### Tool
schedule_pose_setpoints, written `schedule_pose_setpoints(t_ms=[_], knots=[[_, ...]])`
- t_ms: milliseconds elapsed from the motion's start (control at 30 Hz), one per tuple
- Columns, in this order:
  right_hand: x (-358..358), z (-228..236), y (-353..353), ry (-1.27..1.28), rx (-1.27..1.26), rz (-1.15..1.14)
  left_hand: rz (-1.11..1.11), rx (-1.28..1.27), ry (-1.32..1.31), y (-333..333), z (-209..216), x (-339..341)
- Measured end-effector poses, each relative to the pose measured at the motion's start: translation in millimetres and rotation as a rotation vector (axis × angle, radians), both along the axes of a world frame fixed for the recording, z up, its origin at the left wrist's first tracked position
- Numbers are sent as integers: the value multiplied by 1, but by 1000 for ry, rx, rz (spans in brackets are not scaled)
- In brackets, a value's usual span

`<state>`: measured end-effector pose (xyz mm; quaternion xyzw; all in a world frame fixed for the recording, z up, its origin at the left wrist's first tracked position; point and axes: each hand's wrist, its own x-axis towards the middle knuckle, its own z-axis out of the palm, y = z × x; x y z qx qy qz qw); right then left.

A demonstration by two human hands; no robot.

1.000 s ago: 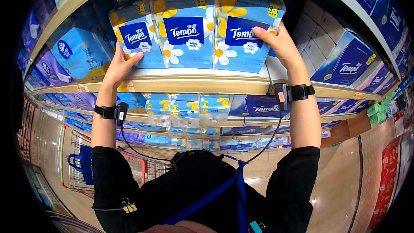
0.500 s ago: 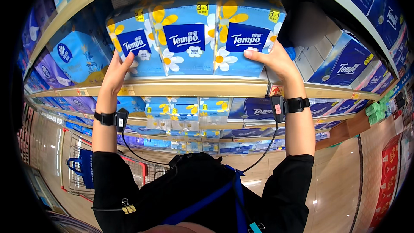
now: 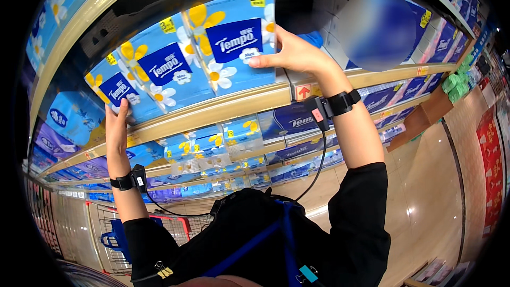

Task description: The person repeatedly takes packages of tissues and paper towels from a shopping cart and places them onto the store shelves. They handle various brands and package sizes, arranging the items neatly on the display shelves.

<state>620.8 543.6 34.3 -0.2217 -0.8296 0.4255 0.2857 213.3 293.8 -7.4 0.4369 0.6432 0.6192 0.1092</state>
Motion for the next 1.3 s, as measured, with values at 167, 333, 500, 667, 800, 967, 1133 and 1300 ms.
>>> schedule_pose_setpoints(t_ms=[167,333,500,667,800,967,1133,1300], knots=[[52,-4,33,-293,334,-138,8,-7,-70,1,-6,-4],[17,-6,42,-927,656,-387,-13,-9,-114,3,-4,0],[8,-1,61,-861,758,-458,-68,4,-149,-2,1,-4],[46,25,43,-306,542,-683,-55,20,-154,7,3,12],[71,28,9,132,539,-704,-54,112,-102,6,-3,8],[96,1,-13,506,367,-654,-9,-32,19,-9,16,39],[122,-13,-54,667,540,-921,343,301,196,-17,-35,71],[99,-31,-76,934,680,-657,330,-115,-43,-135,-100,142]])
